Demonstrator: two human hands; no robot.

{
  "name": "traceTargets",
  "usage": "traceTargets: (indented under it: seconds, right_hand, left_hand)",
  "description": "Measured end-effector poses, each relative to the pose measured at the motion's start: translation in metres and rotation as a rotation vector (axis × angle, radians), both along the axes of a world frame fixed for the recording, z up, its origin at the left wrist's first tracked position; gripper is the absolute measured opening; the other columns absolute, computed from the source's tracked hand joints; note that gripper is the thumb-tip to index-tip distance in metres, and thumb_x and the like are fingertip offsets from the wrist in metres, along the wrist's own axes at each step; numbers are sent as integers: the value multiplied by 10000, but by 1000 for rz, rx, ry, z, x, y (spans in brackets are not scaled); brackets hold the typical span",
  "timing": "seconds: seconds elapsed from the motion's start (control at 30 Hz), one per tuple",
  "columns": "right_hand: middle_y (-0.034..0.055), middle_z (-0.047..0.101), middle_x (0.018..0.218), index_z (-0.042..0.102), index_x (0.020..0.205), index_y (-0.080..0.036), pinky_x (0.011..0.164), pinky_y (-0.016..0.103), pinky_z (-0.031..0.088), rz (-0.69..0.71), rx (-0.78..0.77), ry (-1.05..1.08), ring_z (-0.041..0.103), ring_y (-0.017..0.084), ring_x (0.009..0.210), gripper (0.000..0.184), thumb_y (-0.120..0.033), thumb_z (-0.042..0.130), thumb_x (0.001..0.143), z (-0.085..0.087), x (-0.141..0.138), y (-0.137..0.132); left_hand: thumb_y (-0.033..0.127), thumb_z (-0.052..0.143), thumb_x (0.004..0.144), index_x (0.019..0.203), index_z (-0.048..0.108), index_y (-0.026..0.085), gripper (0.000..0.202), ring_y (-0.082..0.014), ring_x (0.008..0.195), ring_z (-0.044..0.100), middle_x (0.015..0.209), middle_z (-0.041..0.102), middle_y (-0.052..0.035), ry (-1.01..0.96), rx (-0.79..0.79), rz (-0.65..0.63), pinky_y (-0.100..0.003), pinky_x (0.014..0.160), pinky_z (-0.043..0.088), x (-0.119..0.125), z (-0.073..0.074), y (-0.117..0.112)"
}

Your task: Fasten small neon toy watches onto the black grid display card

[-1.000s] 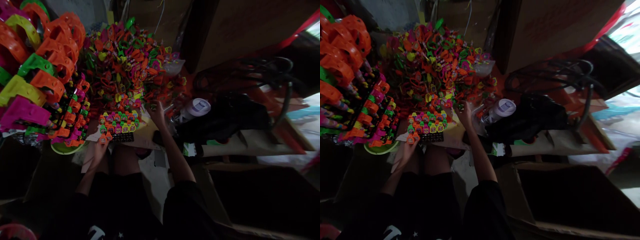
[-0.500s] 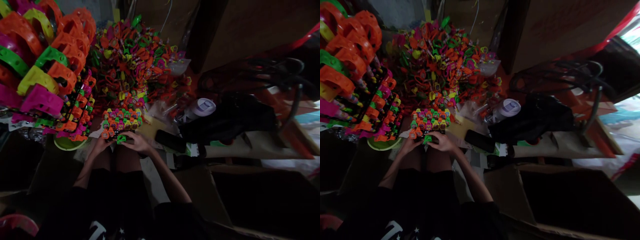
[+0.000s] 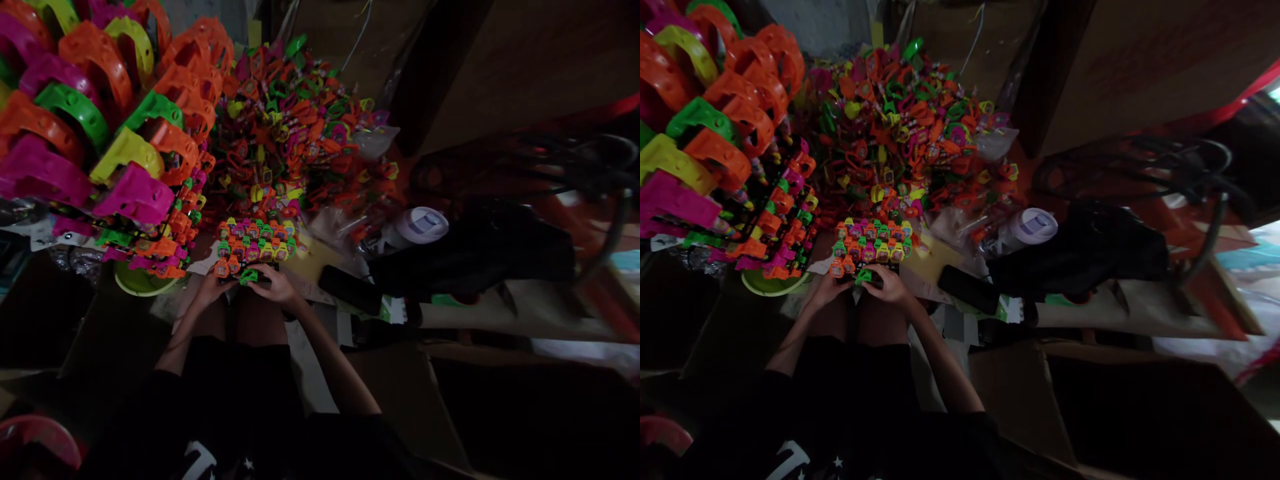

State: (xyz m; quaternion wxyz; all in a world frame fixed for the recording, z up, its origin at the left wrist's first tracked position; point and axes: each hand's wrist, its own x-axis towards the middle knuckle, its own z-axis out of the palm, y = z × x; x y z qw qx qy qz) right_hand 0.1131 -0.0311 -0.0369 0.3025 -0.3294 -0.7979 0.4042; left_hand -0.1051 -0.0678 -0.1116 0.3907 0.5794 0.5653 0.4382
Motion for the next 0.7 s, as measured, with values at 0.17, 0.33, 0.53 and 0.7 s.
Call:
traceTargets:
  seconds: [0.17,0.33,0.53,0.7]
  right_hand:
    - [83,659,1098,596,1140,-205,924,352,516,3,45,-108,626,203,1041,328,-302,595,827,8,-3,1]
    - [102,662,1086,594,1140,-184,910,366,512,5,48,-205,632,216,1010,353,-308,592,810,8,-11,0]
    - [51,683,961,508,1227,-179,756,283,524,13,-116,-229,660,170,798,465,-314,591,790,-2,-23,-2]
    - [111,679,1079,526,1197,-170,839,334,517,-49,-103,-165,651,241,991,431,-287,601,790,-32,-31,-3]
  left_hand:
    - [344,725,732,1063,675,161,382,-241,1101,611,1143,673,-94,31,12,-16,-399,1014,455,0,2,1]
    - [264,739,692,1008,694,166,333,-242,1051,630,1097,698,-86,102,-56,-12,-396,980,481,1,3,6]
    - [203,726,671,976,708,175,308,-230,1034,636,1069,712,-67,151,-78,6,-373,976,480,1,8,9]
    - [167,723,627,932,711,175,306,-253,1015,630,1026,712,-72,155,-81,24,-401,966,478,1,4,11]
